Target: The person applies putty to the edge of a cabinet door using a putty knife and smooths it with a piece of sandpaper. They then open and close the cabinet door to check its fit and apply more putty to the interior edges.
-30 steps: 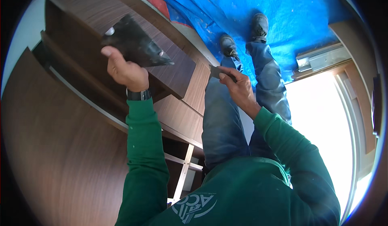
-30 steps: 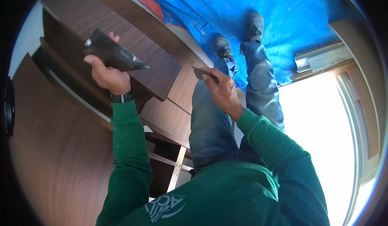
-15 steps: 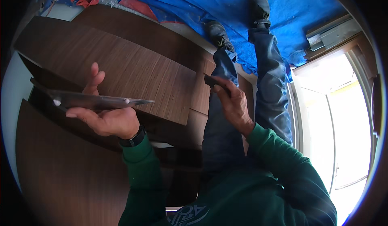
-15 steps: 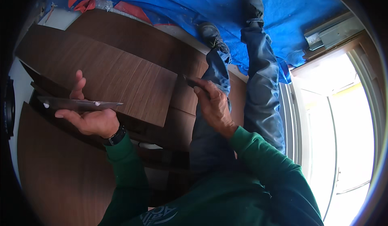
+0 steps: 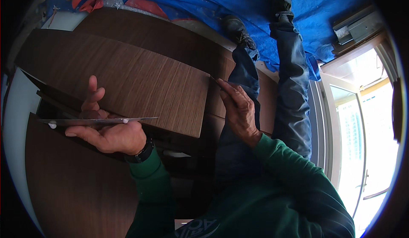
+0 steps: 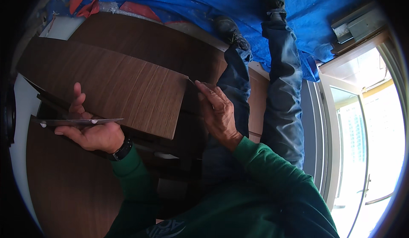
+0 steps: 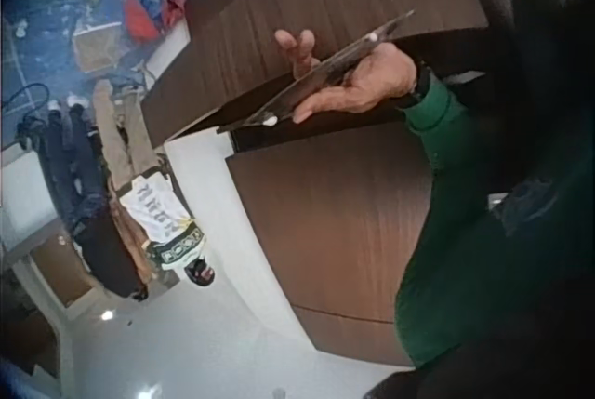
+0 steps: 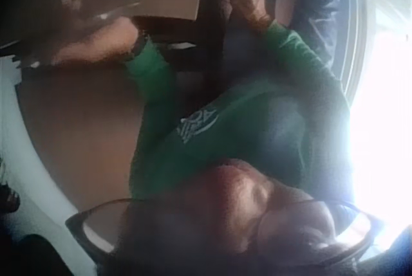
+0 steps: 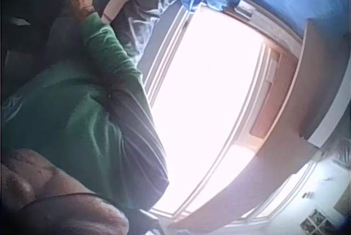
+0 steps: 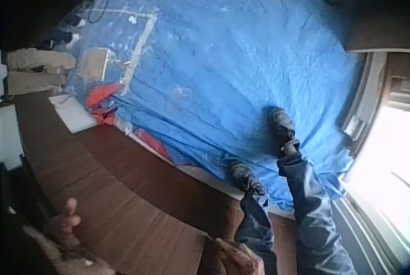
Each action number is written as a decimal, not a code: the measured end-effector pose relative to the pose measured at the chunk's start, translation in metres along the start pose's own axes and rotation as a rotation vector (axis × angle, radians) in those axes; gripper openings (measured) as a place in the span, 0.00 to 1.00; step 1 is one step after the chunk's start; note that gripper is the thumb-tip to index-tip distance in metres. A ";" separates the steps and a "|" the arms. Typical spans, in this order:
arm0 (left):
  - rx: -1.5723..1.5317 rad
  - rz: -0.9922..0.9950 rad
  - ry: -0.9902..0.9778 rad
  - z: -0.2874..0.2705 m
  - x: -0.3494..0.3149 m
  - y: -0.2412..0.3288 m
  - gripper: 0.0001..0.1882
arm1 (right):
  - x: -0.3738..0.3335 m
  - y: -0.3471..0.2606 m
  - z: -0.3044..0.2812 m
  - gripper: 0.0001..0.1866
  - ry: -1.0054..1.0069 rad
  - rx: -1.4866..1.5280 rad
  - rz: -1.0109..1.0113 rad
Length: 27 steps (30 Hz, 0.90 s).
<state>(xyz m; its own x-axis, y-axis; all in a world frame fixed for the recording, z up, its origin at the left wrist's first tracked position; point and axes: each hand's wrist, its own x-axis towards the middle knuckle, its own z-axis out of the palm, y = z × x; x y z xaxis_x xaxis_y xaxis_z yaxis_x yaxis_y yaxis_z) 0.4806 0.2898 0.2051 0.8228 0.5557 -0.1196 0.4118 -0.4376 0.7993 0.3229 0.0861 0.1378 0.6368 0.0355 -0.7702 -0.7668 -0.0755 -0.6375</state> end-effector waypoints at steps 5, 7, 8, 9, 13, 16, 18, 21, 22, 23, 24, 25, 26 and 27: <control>-0.014 -0.010 0.007 -0.001 0.000 -0.001 0.36 | 0.003 0.000 0.005 0.20 0.025 0.011 -0.013; -0.030 -0.039 0.007 -0.002 0.000 -0.002 0.38 | 0.002 0.002 0.006 0.21 0.032 0.009 -0.032; -0.033 -0.038 0.005 -0.002 0.000 -0.001 0.38 | 0.001 0.002 0.007 0.21 0.034 0.003 -0.046; -0.037 -0.038 0.003 -0.002 0.001 0.000 0.39 | 0.001 0.003 0.007 0.21 0.037 -0.004 -0.059; -0.028 -0.039 -0.002 -0.001 -0.001 -0.001 0.40 | -0.002 0.006 0.009 0.22 0.061 -0.033 -0.136; -0.049 -0.049 0.031 0.000 -0.002 0.000 0.39 | -0.009 0.004 0.007 0.22 0.045 -0.067 -0.169; -0.022 -0.046 0.040 0.002 -0.002 0.000 0.38 | -0.013 0.007 0.001 0.21 0.023 -0.133 -0.201; -0.020 -0.052 0.022 -0.001 0.000 -0.001 0.38 | -0.005 0.005 -0.002 0.21 0.040 -0.126 -0.194; -0.032 -0.058 0.012 -0.002 0.000 -0.001 0.38 | -0.002 0.004 -0.003 0.21 0.038 -0.120 -0.186; -0.042 -0.061 0.015 -0.002 0.000 -0.001 0.38 | 0.000 0.003 -0.002 0.21 0.036 -0.113 -0.178; -0.051 -0.064 0.018 -0.001 0.000 -0.001 0.38 | 0.002 0.002 0.000 0.21 0.034 -0.106 -0.169; -0.061 -0.065 0.021 0.000 0.000 0.000 0.39 | 0.004 0.002 0.002 0.21 0.044 -0.096 -0.180; -0.036 -0.059 0.026 0.001 0.000 0.001 0.39 | 0.005 0.002 0.005 0.21 0.055 -0.086 -0.191; -0.012 -0.053 0.030 0.002 0.000 0.002 0.39 | 0.005 0.003 0.007 0.21 0.065 -0.076 -0.202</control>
<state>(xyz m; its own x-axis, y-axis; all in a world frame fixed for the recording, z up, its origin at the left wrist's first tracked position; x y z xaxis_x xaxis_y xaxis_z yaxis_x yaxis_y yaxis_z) 0.4820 0.2871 0.2053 0.7877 0.5989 -0.1446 0.4496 -0.3983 0.7995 0.3235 0.0926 0.1314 0.7827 -0.0070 -0.6224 -0.6163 -0.1488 -0.7733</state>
